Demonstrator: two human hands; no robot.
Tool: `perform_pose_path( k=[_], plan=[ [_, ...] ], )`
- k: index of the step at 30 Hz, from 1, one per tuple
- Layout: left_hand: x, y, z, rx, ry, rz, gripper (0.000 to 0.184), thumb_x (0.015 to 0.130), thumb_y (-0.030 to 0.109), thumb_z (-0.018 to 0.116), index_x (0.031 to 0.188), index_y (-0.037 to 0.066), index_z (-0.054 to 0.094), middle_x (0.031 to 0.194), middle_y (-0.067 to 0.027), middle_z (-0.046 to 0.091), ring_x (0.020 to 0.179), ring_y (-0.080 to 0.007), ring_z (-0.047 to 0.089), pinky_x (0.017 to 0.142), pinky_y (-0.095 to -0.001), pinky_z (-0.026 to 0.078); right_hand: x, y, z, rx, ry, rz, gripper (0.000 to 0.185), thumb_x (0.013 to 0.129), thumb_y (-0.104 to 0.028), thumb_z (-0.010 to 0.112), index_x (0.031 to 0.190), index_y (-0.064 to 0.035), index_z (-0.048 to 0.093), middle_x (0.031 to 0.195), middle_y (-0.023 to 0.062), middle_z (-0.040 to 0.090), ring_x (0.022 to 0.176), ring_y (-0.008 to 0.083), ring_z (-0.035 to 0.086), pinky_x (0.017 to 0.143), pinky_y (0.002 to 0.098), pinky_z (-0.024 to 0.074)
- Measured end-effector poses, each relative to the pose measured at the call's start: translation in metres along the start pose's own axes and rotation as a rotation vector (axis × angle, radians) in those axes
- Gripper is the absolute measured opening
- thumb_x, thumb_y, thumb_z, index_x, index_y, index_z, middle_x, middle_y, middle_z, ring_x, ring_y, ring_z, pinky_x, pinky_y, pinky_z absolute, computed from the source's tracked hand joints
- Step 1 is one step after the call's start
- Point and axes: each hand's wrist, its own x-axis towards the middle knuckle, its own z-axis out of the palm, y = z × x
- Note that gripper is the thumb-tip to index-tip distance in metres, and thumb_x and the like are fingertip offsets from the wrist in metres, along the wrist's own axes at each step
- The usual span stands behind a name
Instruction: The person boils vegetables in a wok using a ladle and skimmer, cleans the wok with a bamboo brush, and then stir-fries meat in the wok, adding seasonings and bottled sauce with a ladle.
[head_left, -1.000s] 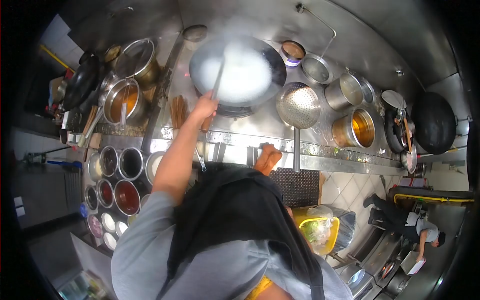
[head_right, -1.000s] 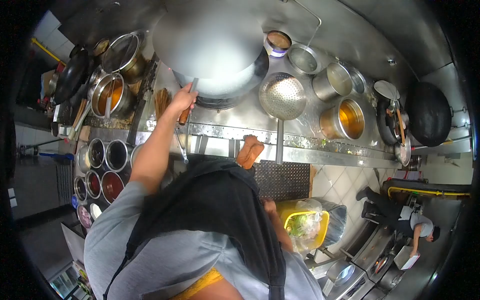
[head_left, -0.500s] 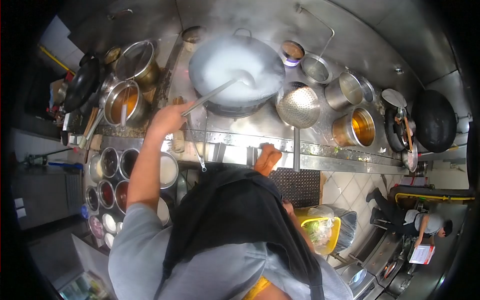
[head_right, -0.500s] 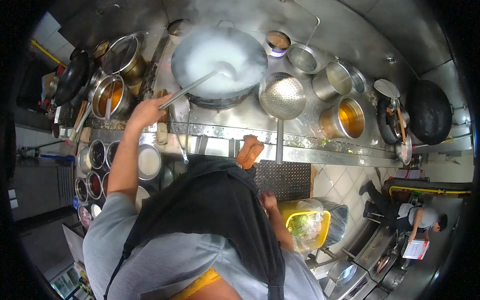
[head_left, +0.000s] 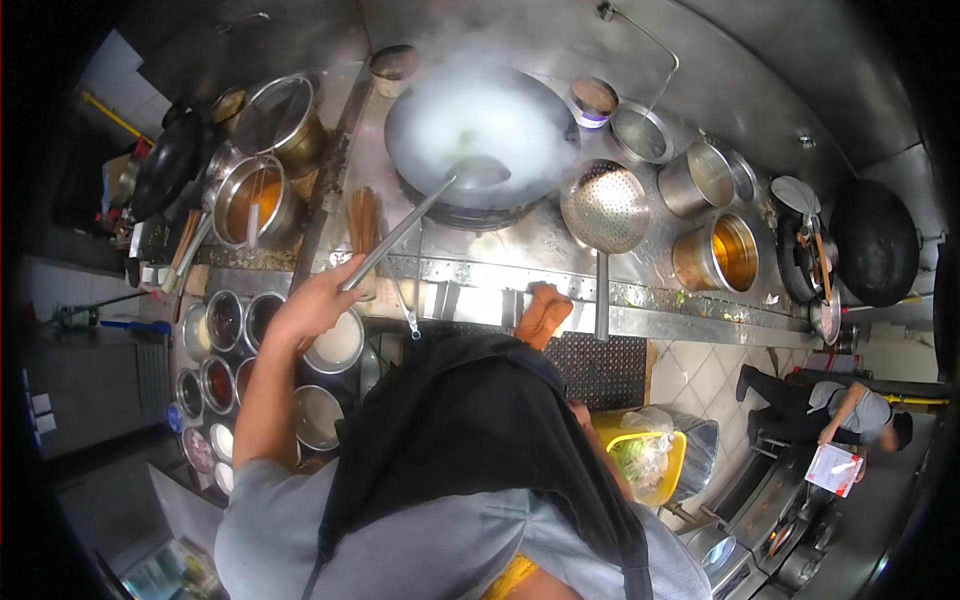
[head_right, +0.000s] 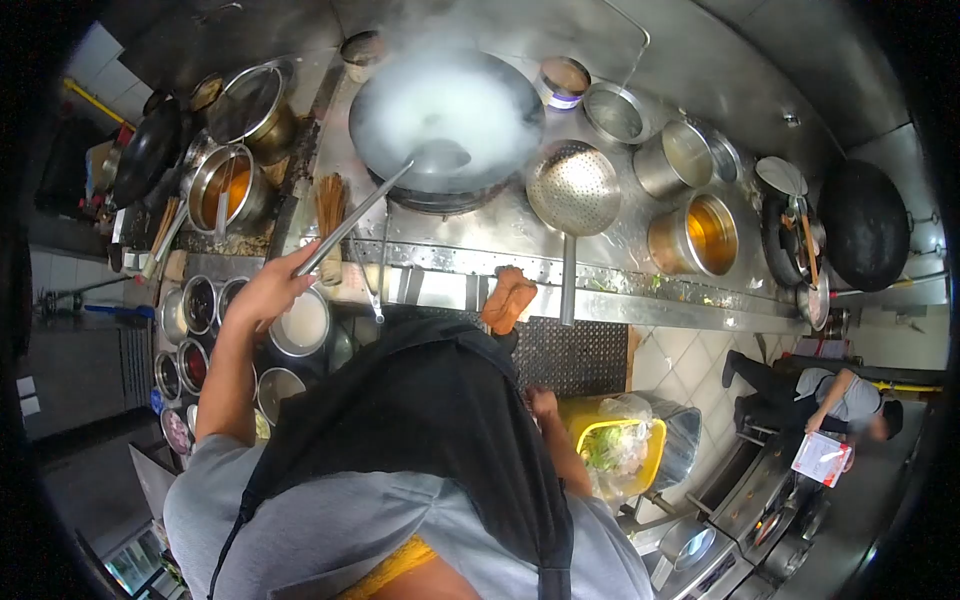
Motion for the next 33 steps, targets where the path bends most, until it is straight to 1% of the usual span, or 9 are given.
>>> perform_pose_path(
  k=[4,6,9,12,15,20,22,30,33],
  plan=[
    [0.062,-0.043,0.035,0.161,0.170,0.245,0.059,0.094,0.015,0.063,0.151,0.019,0.045,0.114,-0.0241,0.070,0.103,-0.0355,0.069,0.091,-0.0401,0.051,-0.007,-0.051,-0.001,-0.087,0.017,0.110,0.028,0.092,-0.024,0.057,0.100,0.0001,0.070,0.080,0.0086,0.069,0.065,0.0176,0.063,0.055,0.0331,0.0494],
    [0.089,-0.025,0.049,0.249,0.175,0.153,0.057,0.095,0.020,0.063,0.150,0.022,0.046,0.118,-0.0254,0.067,0.109,-0.0426,0.064,0.095,-0.0440,0.050,0.007,-0.043,-0.003,-0.129,-0.020,0.034,0.028,0.093,-0.023,0.056,0.103,-0.0002,0.069,0.081,0.0085,0.069,0.065,0.0173,0.064,0.053,0.0328,0.0497],
    [0.119,0.012,0.067,0.195,0.122,-0.027,0.058,0.095,0.022,0.063,0.150,0.024,0.045,0.130,-0.0275,0.061,0.119,-0.0427,0.059,0.100,-0.0424,0.048,0.010,-0.044,-0.001,0.007,0.025,0.096,0.029,0.094,-0.023,0.055,0.109,0.0000,0.067,0.084,0.0087,0.070,0.066,0.0176,0.065,0.052,0.0330,0.0513],
    [0.146,0.003,0.101,-0.019,0.334,0.134,0.059,0.096,0.021,0.063,0.151,0.022,0.043,0.121,-0.0259,0.066,0.114,-0.0425,0.062,0.098,-0.0431,0.048,0.007,-0.046,-0.004,0.079,0.059,0.059,0.030,0.095,-0.023,0.056,0.114,-0.0010,0.065,0.089,0.0096,0.070,0.067,0.0174,0.066,0.052,0.0333,0.0531],
    [0.183,-0.020,0.114,-0.024,0.549,0.330,0.061,0.096,0.020,0.064,0.153,0.018,0.042,0.097,-0.0205,0.072,0.085,-0.0351,0.071,0.079,-0.0418,0.054,-0.008,-0.045,-0.003,0.037,0.072,0.116,0.034,0.096,-0.025,0.055,0.119,-0.0029,0.064,0.095,0.0133,0.071,0.075,0.0234,0.069,0.060,0.0385,0.0565],
    [0.224,-0.035,0.083,-0.182,0.408,0.157,0.061,0.096,0.018,0.063,0.153,0.013,0.041,0.073,-0.0059,0.058,0.052,-0.0160,0.052,0.050,-0.0339,0.048,-0.018,0.012,-0.001,-0.346,0.021,-0.241,0.046,0.091,-0.036,0.053,0.123,-0.0057,0.065,0.103,0.0214,0.070,0.099,0.0388,0.065,0.087,0.0460,0.0509],
    [0.228,-0.041,0.080,-0.289,0.339,0.136,0.061,0.097,0.018,0.063,0.154,0.012,0.040,0.071,-0.0024,0.054,0.049,-0.0131,0.047,0.046,-0.0314,0.045,-0.013,0.038,0.001,-0.396,0.009,-0.327,0.041,0.092,-0.034,0.052,0.119,-0.0053,0.065,0.100,0.0198,0.070,0.094,0.0363,0.064,0.082,0.0444,0.0505],
    [0.118,0.001,0.053,-1.103,-0.258,-0.190,0.068,0.099,0.023,0.057,0.158,0.012,0.025,0.071,0.0038,0.048,0.052,-0.0099,0.046,0.044,-0.0290,0.038,-0.011,0.013,-0.004,-0.251,0.012,-0.130,0.026,0.094,-0.023,0.052,0.103,-0.0038,0.066,0.088,0.0134,0.068,0.073,0.0264,0.063,0.061,0.0380,0.0491],
    [0.090,0.003,0.053,-0.981,-0.198,-0.160,0.061,0.100,0.018,0.058,0.156,0.013,0.035,0.069,0.0027,0.051,0.048,-0.0096,0.046,0.043,-0.0259,0.040,-0.009,-0.026,-0.007,-0.145,0.026,0.002,0.022,0.095,-0.019,0.051,0.098,-0.0032,0.066,0.083,0.0110,0.067,0.065,0.0227,0.062,0.054,0.0357,0.0485]
  ],
)
